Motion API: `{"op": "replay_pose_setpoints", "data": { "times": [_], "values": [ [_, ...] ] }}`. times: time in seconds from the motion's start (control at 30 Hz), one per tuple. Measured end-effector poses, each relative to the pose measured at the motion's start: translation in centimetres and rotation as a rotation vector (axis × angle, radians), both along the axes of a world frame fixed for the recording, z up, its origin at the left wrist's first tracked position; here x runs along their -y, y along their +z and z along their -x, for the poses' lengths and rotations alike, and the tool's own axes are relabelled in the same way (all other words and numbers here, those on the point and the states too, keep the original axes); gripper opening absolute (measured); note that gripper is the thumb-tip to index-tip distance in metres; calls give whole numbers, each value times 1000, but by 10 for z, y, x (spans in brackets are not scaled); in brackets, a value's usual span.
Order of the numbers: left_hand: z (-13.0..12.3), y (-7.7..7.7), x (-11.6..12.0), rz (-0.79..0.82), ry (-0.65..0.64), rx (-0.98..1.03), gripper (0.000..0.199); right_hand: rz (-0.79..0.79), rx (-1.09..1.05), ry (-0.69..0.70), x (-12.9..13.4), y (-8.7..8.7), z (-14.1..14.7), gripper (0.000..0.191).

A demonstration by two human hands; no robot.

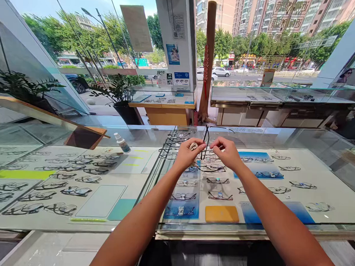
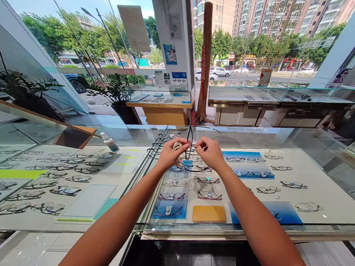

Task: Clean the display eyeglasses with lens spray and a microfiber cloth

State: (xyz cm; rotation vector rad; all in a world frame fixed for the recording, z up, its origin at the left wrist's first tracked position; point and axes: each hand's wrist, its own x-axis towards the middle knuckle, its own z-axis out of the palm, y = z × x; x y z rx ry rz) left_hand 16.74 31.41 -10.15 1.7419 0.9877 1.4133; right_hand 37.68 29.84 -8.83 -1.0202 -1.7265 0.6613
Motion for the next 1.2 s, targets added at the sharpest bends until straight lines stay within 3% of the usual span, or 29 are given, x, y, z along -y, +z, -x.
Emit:
{"op": "replay_pose_setpoints", "data": {
  "times": [0.37, 0.6, 0.77, 0.87, 1.2],
  "values": [
    [-2, 3, 5, -12, -45, -54, 38, 15, -4, 14, -2, -4, 5, 14],
    [-4, 1, 5, -60, -42, -48, 36, -28, -20, -59, 3, -3, 6, 20],
    [-4, -1, 5, -70, -51, -70, 34, -152, 97, -67, 6, -2, 8, 10],
    [-4, -2, 5, -80, -50, -72, 33, -185, 156, -90, 8, -1, 8, 15],
    [-3, 2, 5, -52, 24, -34, 32, -138, 183, -222, 7, 2, 4, 20]
  ]
}}
